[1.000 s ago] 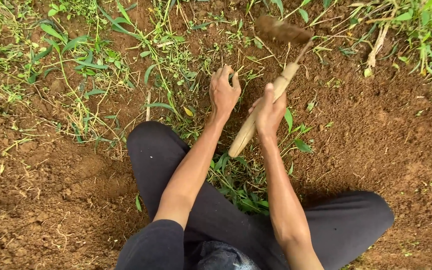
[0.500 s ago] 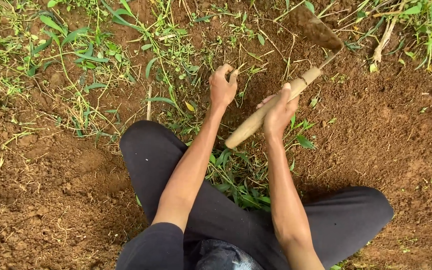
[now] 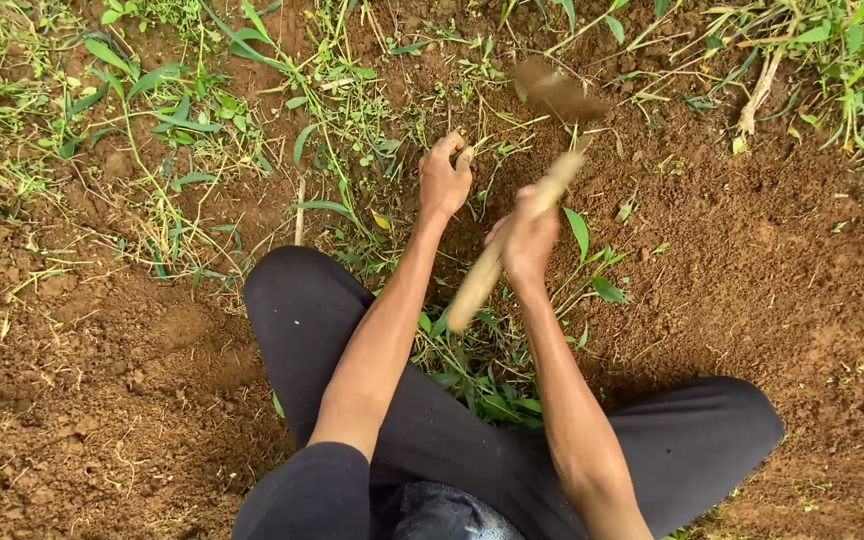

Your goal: Using a hand hoe to loosen soil and remove weeds from a field while sitting on the ground.

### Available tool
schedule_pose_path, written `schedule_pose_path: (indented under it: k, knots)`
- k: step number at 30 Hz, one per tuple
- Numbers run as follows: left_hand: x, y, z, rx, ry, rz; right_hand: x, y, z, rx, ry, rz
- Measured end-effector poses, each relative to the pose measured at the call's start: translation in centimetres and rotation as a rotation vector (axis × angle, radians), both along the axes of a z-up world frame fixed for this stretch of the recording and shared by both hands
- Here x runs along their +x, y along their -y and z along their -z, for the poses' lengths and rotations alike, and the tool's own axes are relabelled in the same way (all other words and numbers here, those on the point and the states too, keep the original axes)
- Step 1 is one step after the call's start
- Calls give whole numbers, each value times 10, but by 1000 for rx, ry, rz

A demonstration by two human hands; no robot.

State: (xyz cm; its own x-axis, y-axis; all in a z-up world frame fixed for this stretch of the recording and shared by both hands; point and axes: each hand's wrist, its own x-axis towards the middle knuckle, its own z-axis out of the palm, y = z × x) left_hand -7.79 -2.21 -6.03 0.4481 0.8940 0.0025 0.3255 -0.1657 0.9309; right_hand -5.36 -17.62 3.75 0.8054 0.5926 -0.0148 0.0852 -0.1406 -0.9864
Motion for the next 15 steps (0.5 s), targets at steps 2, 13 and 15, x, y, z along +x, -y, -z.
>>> schedule_pose_path:
  k: [2,13,15]
  knots:
    - [-6,1,-1,31,5,11,-4,10,22,-68,-41,-27]
    - [-7,7,-12,5,3,1,4,7,7,84,-49,174]
    - [-12,8,-33,-73,-62,-23,-10,14,46,-184,-140,-56]
